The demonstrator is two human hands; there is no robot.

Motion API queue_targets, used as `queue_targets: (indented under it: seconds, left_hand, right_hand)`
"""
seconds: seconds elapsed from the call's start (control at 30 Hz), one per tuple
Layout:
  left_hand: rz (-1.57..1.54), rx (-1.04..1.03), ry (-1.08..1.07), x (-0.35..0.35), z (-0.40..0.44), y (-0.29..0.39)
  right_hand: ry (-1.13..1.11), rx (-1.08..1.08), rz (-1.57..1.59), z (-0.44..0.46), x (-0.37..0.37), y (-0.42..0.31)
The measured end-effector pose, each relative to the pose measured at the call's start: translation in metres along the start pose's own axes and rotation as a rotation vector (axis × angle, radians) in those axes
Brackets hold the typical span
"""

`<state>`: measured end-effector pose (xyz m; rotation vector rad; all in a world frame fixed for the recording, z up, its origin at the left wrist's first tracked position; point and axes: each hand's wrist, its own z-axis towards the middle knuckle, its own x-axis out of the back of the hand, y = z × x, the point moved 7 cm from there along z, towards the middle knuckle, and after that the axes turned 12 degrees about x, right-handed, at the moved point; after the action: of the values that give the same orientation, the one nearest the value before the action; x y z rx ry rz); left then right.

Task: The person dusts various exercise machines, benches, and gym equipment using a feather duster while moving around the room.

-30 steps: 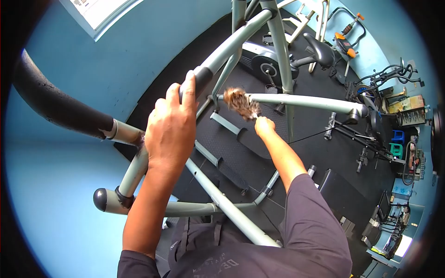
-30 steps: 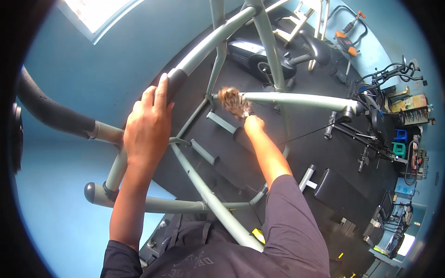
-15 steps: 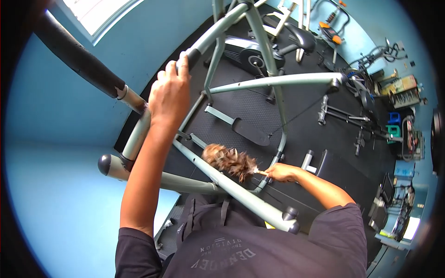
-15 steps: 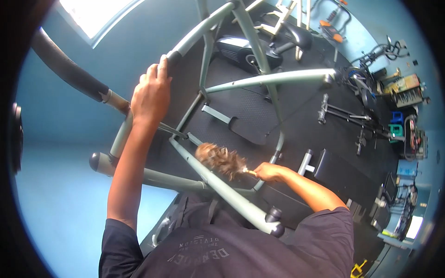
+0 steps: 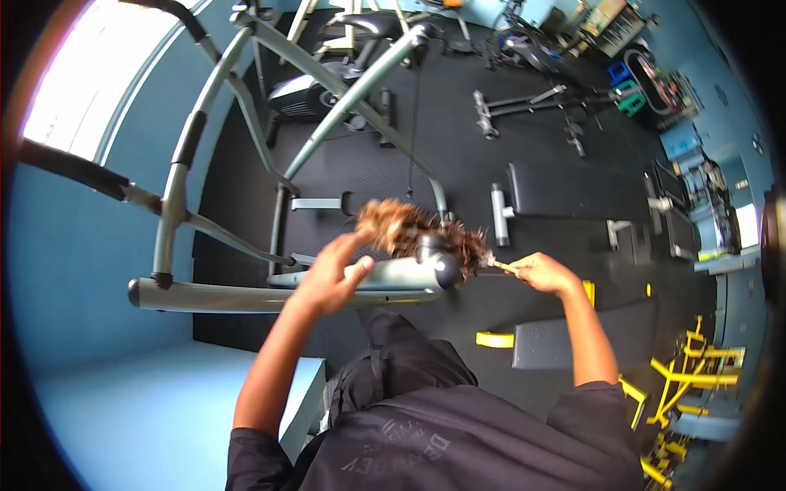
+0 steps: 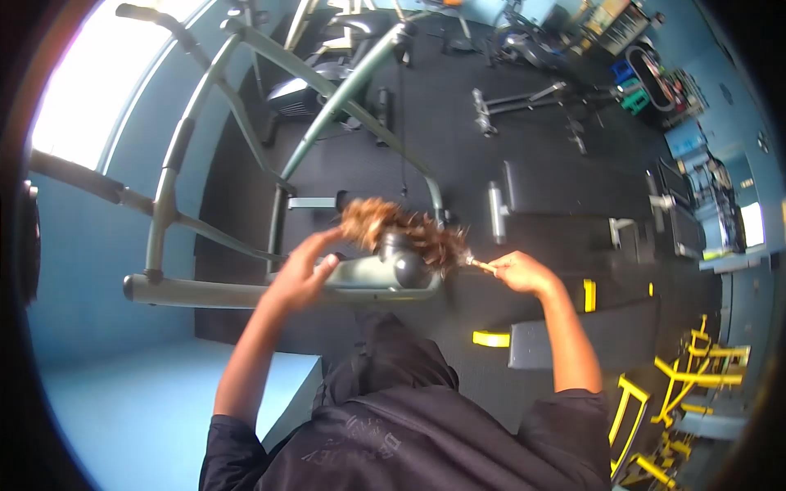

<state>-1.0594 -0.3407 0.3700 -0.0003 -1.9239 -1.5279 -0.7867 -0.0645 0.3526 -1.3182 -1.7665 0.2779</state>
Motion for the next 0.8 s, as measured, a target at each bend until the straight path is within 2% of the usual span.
queue_targets:
  seconds: [0.03, 0.07, 0.1, 0.17, 0.2, 0.23, 0.27, 0.3, 0.37, 0.43, 0.47, 0.5, 0.57, 0.63, 0.67, 0.73, 0.77, 0.8]
  left_hand:
    - [-0.075, 0.026, -0.114, -0.029, -0.007, -0.001]
    - [-0.004, -0.017, -0.091, -0.047, -0.014, 0.004]
    - [0.09, -0.12, 0.077, -0.057, -0.021, 0.005]
    - [0.062, -0.08, 0.15, -0.063, -0.023, 0.002]
    - [0.1, -0.083, 0.178, -0.065, -0.022, 0.001]
    - [0.098, -0.071, 0.204, -0.068, -0.023, -0.003]
    - [0.116, -0.068, 0.222, -0.07, -0.023, -0.005]
    - [0.136, -0.064, 0.24, -0.072, -0.023, -0.008]
    - [0.137, -0.097, 0.283, -0.077, -0.024, -0.017]
    - [0.131, -0.059, 0.334, -0.081, -0.027, -0.028]
    - [0.116, -0.004, 0.356, -0.084, -0.027, -0.035]
    - [0.099, 0.054, 0.377, -0.087, -0.028, -0.043]
    - [0.174, -0.038, 0.525, -0.095, -0.034, -0.043]
    - [0.246, -0.034, 0.654, -0.113, -0.05, -0.061]
    - [0.256, -0.025, 0.644, -0.129, -0.063, -0.067]
    - [0.473, 0.112, 0.783, -0.172, -0.081, -0.082]
    - [0.476, 0.112, 0.775, -0.185, -0.086, -0.09]
    - [0.554, 0.244, 0.504, -0.209, -0.08, -0.111]
  right_hand:
    - [0.125, -0.018, 0.137, -0.007, -0.018, 0.046]
    - [0.271, -0.008, 0.239, -0.017, -0.039, 0.076]
    - [0.336, -0.109, 0.389, -0.034, -0.065, 0.082]
    - [0.455, -0.271, 0.625, -0.043, -0.137, 0.116]
    - [0.459, -0.415, 0.884, -0.051, -0.176, 0.109]
    - [0.457, -0.42, 0.994, -0.039, -0.224, 0.131]
    - [0.49, -0.399, 0.982, -0.028, -0.266, 0.138]
    - [0.41, -0.471, 0.909, -0.016, -0.307, 0.145]
    - [0.114, -0.513, 0.727, -0.009, -0.34, 0.119]
    - [0.141, -0.38, 0.83, 0.004, -0.368, 0.122]
    - [0.137, -0.389, 0.846, 0.007, -0.373, 0.134]
    - [0.114, -0.46, 0.7, 0.004, -0.369, 0.15]
    - [0.094, -0.578, 0.483, 0.012, -0.375, 0.202]
    - [0.318, -0.394, 0.337, 0.034, -0.376, 0.242]
    - [0.306, -0.4, 0.345, 0.037, -0.38, 0.262]
    - [0.199, -0.346, 0.246, 0.06, -0.37, 0.305]
    - [0.197, -0.351, 0.252, 0.071, -0.364, 0.324]
    - [0.192, -0.432, 0.225, 0.081, -0.358, 0.35]
